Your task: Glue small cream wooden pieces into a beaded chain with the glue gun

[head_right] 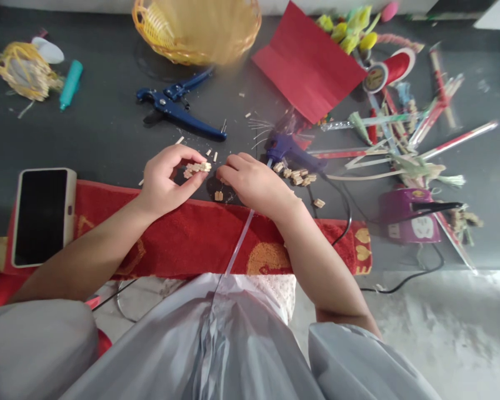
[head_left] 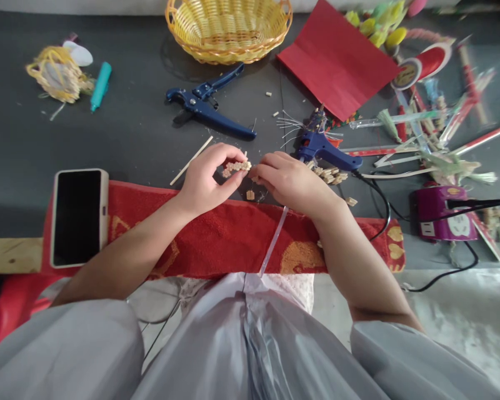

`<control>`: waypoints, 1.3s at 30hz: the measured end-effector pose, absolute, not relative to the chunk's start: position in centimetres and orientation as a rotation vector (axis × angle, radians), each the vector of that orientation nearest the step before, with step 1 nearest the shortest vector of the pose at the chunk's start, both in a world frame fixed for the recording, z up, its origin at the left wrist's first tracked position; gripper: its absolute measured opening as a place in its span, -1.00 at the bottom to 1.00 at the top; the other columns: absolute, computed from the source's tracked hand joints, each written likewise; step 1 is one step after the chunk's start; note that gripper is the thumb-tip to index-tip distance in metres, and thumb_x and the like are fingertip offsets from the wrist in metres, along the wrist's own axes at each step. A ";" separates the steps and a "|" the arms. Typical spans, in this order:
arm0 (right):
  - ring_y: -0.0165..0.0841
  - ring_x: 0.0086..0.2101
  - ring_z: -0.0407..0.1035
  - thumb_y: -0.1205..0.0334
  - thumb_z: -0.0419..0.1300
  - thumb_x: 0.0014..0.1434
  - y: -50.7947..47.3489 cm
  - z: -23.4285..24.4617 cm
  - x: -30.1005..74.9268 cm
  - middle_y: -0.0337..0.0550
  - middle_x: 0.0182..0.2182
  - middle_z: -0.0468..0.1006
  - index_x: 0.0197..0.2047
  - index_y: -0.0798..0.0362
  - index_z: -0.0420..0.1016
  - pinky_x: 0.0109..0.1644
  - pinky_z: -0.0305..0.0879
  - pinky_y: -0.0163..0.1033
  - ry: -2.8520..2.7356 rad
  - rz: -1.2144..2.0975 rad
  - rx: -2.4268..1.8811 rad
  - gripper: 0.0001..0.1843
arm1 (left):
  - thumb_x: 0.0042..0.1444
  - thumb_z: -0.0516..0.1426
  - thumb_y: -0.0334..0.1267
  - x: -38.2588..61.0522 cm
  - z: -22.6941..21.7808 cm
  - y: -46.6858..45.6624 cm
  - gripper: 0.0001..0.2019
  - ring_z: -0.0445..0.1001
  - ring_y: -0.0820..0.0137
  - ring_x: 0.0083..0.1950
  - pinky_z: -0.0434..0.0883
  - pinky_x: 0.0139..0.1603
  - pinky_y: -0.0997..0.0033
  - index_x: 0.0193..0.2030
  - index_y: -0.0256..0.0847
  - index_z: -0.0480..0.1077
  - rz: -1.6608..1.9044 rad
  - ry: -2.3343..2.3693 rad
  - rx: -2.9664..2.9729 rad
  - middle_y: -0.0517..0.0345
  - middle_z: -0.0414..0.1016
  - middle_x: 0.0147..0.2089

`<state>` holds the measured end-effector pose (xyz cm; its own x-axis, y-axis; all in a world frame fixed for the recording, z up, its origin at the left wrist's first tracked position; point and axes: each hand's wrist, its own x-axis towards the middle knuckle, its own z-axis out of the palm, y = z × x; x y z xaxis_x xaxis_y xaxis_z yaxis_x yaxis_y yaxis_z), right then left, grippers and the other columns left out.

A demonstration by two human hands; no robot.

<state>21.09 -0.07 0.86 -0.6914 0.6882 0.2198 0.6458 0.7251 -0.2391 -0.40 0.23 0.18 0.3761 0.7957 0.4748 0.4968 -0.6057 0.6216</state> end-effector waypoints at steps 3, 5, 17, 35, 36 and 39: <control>-0.22 -0.23 0.37 0.38 -0.03 0.33 0.0 1.0 21.2 0.02 -0.27 0.52 -0.11 0.12 0.49 -0.13 0.36 -0.18 -2.559 0.293 -1.048 -0.74 | 0.24 0.14 -0.20 -0.4 0.1 0.3 -0.89 0.50 0.42 -0.23 0.48 -0.15 0.37 -0.16 -0.14 0.40 1.116 1.099 2.258 0.14 0.57 -0.18; -0.24 -0.23 0.39 0.38 0.02 0.30 0.1 0.9 21.4 0.00 -0.27 0.54 -0.12 0.10 0.47 -0.14 0.35 -0.19 -2.504 0.364 -1.030 -0.79 | 0.24 0.15 -0.21 -0.4 0.0 0.3 -0.90 0.51 0.43 -0.23 0.47 -0.15 0.37 -0.15 -0.15 0.39 1.128 1.084 2.256 0.15 0.57 -0.18; -0.18 -0.16 0.41 0.48 0.04 0.18 0.6 0.4 21.5 0.00 -0.22 0.57 -0.17 0.08 0.53 -0.02 0.39 -0.10 -2.474 0.440 -1.069 -0.73 | 0.23 0.14 -0.17 -0.5 -0.1 0.4 -0.85 0.52 0.40 -0.19 0.47 -0.11 0.35 -0.14 -0.16 0.43 1.020 1.154 2.291 0.13 0.58 -0.17; -0.10 -0.07 0.43 0.49 0.05 0.12 0.5 2.6 22.5 0.01 -0.11 0.57 -0.07 0.06 0.52 0.10 0.35 0.07 -2.324 0.327 -1.355 -0.63 | 0.23 0.15 -0.16 -0.6 -0.2 0.5 -0.84 0.51 0.43 -0.20 0.49 -0.14 0.38 -0.15 -0.18 0.43 0.985 1.156 2.295 0.15 0.58 -0.18; -0.08 -0.05 0.43 0.48 0.05 0.13 0.4 3.2 22.7 0.03 -0.11 0.56 -0.06 0.07 0.51 0.11 0.34 0.10 -2.285 0.298 -1.463 -0.64 | 0.22 0.16 -0.16 -0.6 -0.3 0.5 -0.84 0.51 0.44 -0.21 0.49 -0.15 0.38 -0.14 -0.18 0.44 0.985 1.158 2.288 0.14 0.58 -0.17; 0.02 -0.01 0.42 0.48 0.03 0.14 0.3 5.1 24.1 0.12 -0.13 0.55 -0.03 0.15 0.51 0.13 0.32 0.22 -2.102 0.157 -1.902 -0.63 | 0.20 0.17 -0.20 -0.5 -0.4 0.5 -0.85 0.51 0.44 -0.21 0.48 -0.15 0.40 -0.14 -0.19 0.44 0.989 1.144 2.258 0.12 0.59 -0.16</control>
<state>24.06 0.25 5.05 -0.0773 0.9859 0.1482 0.9529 0.1168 -0.2798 -0.50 0.47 -0.43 0.4080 0.8185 0.4045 0.5191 -0.5725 0.6347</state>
